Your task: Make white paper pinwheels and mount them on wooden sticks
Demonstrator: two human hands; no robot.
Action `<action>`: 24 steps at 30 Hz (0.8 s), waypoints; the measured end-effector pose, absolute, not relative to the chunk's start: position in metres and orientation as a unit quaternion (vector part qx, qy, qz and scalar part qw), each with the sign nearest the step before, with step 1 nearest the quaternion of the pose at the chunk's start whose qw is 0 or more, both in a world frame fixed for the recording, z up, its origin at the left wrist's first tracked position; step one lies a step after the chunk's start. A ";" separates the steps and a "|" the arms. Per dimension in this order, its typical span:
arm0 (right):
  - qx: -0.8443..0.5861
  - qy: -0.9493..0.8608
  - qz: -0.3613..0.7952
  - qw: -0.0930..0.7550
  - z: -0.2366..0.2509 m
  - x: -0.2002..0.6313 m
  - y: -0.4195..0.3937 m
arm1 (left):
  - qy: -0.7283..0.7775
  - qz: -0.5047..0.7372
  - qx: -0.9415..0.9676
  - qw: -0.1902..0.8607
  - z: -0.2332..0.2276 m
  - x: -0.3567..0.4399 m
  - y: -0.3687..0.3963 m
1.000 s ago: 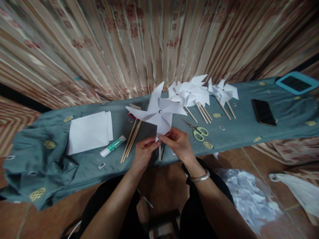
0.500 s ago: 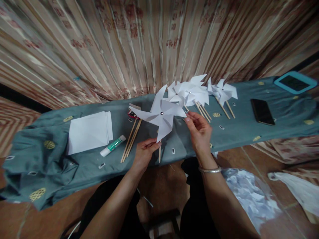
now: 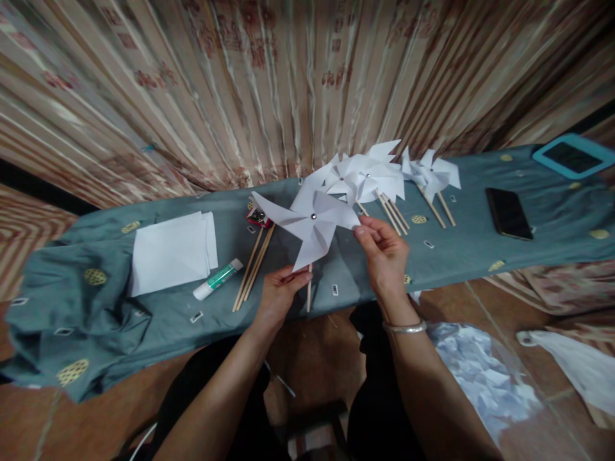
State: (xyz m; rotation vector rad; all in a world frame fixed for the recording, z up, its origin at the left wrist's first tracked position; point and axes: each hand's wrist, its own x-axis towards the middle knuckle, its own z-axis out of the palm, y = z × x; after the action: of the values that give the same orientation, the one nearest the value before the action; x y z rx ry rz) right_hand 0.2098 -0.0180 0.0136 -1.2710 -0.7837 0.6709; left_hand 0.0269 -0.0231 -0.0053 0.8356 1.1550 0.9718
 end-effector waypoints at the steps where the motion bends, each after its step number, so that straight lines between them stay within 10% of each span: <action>1: -0.568 -0.355 0.302 0.678 0.014 0.209 -0.019 | 0.508 0.430 0.367 0.650 -0.005 0.027 -0.023; 24: -0.579 -0.385 0.323 0.642 0.016 0.194 -0.028 | 0.512 0.442 0.357 0.645 -0.004 0.025 -0.021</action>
State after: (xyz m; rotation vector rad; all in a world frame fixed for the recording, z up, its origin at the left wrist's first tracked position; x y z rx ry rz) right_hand 0.1944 -0.0280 0.0165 -1.3206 -0.8768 0.7372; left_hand 0.0247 -0.0212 -0.0044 0.8124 1.1647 1.0054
